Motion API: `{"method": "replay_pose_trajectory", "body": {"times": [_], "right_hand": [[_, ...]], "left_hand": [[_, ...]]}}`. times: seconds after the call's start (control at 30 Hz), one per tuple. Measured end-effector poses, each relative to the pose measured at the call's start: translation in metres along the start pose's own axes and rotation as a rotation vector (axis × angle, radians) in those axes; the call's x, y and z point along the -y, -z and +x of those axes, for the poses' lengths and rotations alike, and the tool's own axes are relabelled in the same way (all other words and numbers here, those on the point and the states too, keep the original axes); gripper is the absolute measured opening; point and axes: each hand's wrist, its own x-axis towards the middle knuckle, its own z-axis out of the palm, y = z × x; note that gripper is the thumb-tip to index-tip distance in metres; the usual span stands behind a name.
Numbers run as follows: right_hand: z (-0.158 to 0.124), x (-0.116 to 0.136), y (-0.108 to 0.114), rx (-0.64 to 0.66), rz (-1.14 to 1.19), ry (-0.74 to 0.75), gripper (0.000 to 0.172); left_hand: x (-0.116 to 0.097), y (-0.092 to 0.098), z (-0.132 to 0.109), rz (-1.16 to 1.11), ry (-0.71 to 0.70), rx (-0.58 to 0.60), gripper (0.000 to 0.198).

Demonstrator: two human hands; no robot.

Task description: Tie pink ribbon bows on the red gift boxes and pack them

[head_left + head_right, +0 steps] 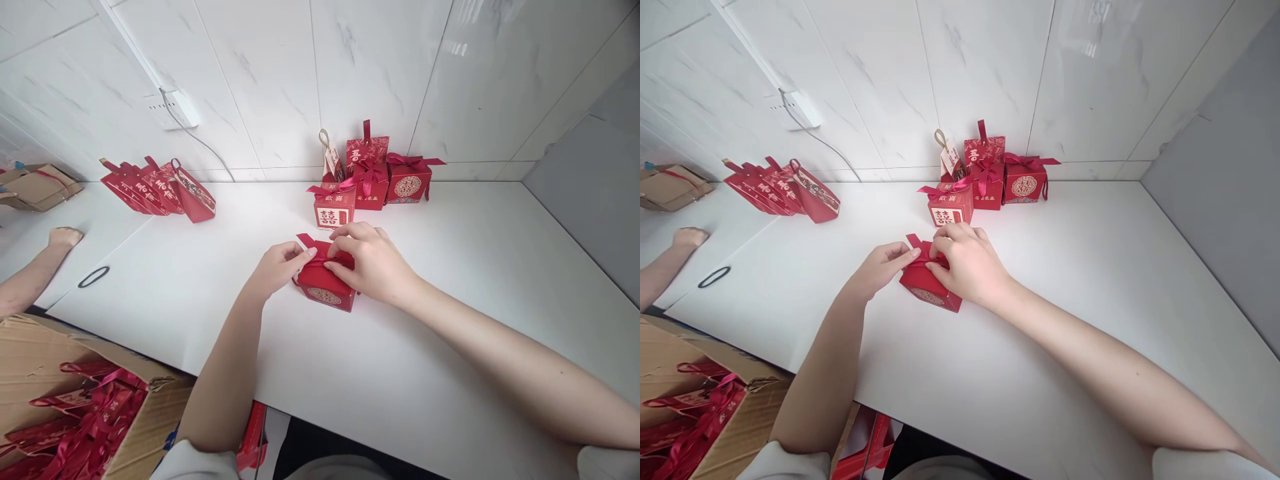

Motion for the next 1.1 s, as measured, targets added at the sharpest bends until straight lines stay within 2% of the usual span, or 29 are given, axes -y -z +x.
{"method": "replay_pose_trajectory", "body": {"times": [0.23, 0.37, 0.57, 0.67, 0.8, 0.97, 1.1], "right_hand": [[-0.002, -0.006, 0.000, 0.048, 0.072, -0.011, 0.002], [-0.002, -0.007, -0.001, 0.061, 0.077, -0.014, 0.004], [-0.002, -0.008, 0.001, 0.075, 0.107, -0.021, 0.003], [-0.003, -0.010, 0.001, 0.073, 0.126, -0.009, 0.003], [-0.003, -0.011, 0.002, 0.086, 0.152, 0.013, 0.006], [-0.004, -0.012, 0.003, 0.077, 0.175, 0.009, 0.009], [-0.006, -0.012, 0.001, 0.061, 0.174, -0.009, 0.009]], "left_hand": [[-0.003, 0.005, -0.004, -0.071, -0.005, 0.194, 0.042], [-0.002, 0.008, -0.002, -0.086, -0.024, 0.231, 0.031], [-0.005, 0.011, -0.006, -0.102, -0.176, 0.205, 0.026], [-0.002, 0.012, -0.005, -0.061, -0.108, 0.184, 0.036], [0.005, 0.011, 0.003, 0.015, 0.054, 0.027, 0.047], [0.006, 0.009, 0.006, -0.111, 0.005, -0.053, 0.038], [0.004, 0.008, 0.005, -0.224, 0.025, -0.046, 0.033]]}}
